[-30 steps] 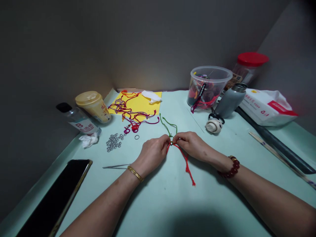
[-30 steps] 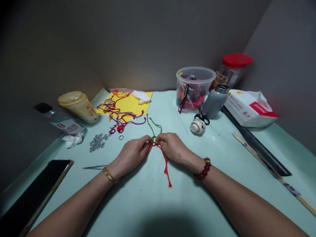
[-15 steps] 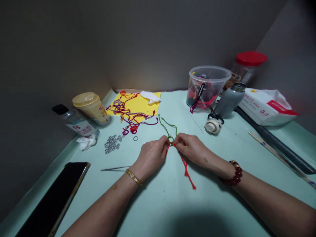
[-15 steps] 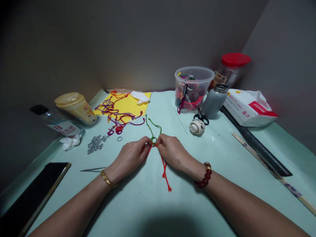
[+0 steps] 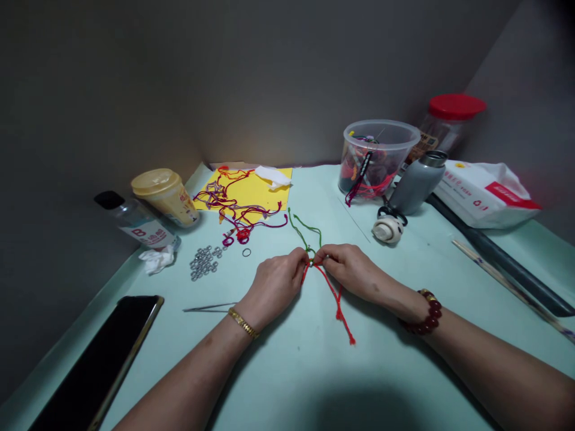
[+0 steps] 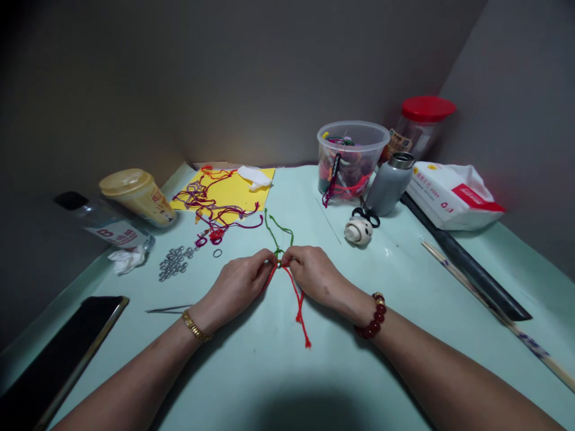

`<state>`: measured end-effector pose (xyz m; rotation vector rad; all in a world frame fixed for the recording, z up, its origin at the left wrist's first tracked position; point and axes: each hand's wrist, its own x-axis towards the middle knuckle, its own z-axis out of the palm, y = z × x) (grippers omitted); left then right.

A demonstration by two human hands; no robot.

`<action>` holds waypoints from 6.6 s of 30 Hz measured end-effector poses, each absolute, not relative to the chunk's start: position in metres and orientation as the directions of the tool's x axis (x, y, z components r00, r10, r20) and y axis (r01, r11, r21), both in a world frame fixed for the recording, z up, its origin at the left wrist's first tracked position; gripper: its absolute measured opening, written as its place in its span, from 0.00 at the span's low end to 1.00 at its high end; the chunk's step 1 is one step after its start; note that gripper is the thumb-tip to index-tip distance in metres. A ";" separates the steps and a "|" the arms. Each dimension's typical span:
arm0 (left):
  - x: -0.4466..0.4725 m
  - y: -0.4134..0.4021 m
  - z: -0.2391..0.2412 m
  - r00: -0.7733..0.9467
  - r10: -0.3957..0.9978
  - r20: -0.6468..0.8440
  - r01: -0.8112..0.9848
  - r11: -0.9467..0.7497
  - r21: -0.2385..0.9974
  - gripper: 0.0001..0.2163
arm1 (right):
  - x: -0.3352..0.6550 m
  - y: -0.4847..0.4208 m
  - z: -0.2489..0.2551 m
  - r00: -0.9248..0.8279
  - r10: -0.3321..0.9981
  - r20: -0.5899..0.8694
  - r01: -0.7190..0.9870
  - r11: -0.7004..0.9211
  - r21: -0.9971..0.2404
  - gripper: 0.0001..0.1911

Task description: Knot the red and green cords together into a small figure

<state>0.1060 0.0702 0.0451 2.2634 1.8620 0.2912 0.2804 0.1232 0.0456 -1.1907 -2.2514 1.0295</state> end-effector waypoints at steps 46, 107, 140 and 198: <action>0.109 0.071 0.046 0.142 0.990 -0.002 0.947 -0.135 0.293 0.08 | 0.277 0.122 0.048 -0.607 0.792 0.061 0.670 0.552 -0.496 0.06; 0.072 0.052 0.077 0.197 0.954 -0.225 0.947 -0.126 0.297 0.08 | 0.330 0.093 0.044 -0.481 0.874 0.064 0.790 0.464 -0.401 0.09; 0.106 0.038 0.072 0.321 0.936 -0.143 0.883 -0.241 0.404 0.08 | 0.304 0.052 0.043 -0.726 0.688 -0.021 0.483 0.487 -0.728 0.09; 0.101 0.047 0.066 0.337 0.912 -0.236 0.834 -0.172 0.525 0.03 | 0.205 0.185 0.089 -0.767 0.641 -0.023 0.488 0.561 -0.669 0.09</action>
